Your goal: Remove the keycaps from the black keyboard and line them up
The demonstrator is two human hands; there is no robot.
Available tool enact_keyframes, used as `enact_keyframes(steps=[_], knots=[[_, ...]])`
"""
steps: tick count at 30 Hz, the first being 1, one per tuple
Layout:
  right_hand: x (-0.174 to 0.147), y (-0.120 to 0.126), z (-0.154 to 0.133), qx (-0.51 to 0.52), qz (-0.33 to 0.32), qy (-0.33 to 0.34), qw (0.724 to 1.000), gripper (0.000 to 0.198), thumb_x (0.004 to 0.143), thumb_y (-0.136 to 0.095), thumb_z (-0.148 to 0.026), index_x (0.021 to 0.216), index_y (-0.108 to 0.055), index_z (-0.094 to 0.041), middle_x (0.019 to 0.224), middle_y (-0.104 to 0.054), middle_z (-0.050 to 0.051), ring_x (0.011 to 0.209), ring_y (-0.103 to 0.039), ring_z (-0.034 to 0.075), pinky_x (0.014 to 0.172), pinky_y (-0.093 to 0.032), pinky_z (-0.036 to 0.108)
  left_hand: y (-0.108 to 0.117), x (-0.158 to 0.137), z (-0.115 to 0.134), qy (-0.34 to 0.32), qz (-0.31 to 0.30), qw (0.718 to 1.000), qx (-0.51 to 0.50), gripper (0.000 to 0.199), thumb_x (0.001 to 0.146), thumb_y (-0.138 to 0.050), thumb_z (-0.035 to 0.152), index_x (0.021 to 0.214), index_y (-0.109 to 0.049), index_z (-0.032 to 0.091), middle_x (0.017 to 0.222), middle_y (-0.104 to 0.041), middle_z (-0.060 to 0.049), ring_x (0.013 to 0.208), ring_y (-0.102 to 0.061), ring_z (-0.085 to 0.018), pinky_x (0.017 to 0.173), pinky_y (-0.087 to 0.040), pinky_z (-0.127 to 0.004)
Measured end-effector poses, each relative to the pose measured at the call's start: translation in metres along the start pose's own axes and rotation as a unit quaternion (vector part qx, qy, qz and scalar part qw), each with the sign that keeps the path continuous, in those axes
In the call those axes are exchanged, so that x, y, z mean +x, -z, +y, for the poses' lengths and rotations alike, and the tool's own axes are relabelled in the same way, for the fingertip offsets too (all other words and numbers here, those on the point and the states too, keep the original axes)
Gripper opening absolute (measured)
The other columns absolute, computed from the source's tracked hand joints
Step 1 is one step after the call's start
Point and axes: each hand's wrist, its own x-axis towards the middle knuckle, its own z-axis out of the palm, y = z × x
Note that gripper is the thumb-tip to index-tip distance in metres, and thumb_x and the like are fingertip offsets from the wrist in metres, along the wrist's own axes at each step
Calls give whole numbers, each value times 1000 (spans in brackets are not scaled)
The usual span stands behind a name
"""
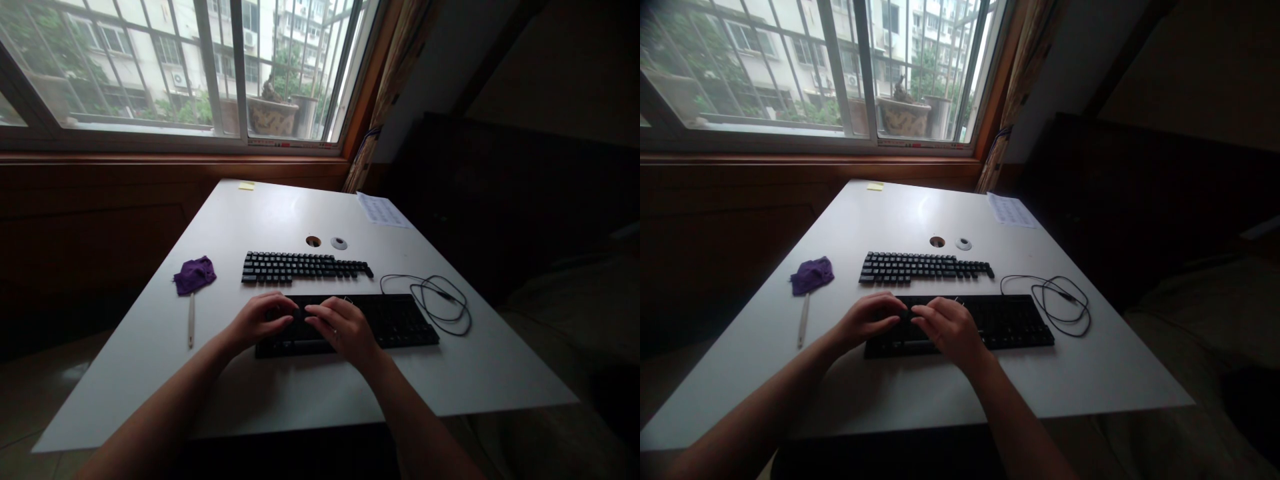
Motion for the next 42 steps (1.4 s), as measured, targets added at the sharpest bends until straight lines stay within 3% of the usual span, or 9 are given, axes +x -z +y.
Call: enact_keyframes(steps=[13, 22, 32, 42], knots=[[0, -6, 1, 12, -34, 7, 999, 23, 95, -58, -25, 116, -67, -26, 87, -64, 4, 77, -59, 14, 71, -49, 27, 1, 0, 3, 16, -38, 998, -38, 17, 88, -62, 28, 99, -68, 16, 89, -67, -6, 82, -62, -17, 74, -50, -27], [4, -5, -3, 18, -30, 15, 999, 24, 95, -57, -27, 117, -67, -25, 88, -64, 3, 76, -59, 14, 71, -48, 27, -1, -3, -3, 69, -52, 985, -150, 26, 89, -62, 36, 102, -68, 14, 92, -65, -8, 83, -62, -18, 72, -51, -27], [0, -9, 0, -19, -54, 32, 998, 28, 97, -54, -26, 123, -65, -28, 87, -62, 3, 75, -57, 13, 68, -47, 26, 0, 0, -3, 88, -72, 981, -159, 29, 89, -63, 37, 103, -69, 13, 95, -68, -9, 87, -63, -19, 77, -51, -29], [2, -11, 1, -22, -65, 17, 998, 22, 97, -54, -28, 114, -68, -26, 88, -63, 3, 75, -58, 14, 69, -47, 26, -4, -1, -5, 106, -80, 970, -206, 31, 87, -66, 35, 110, -67, 14, 102, -69, -11, 94, -65, -21, 83, -53, -33]])
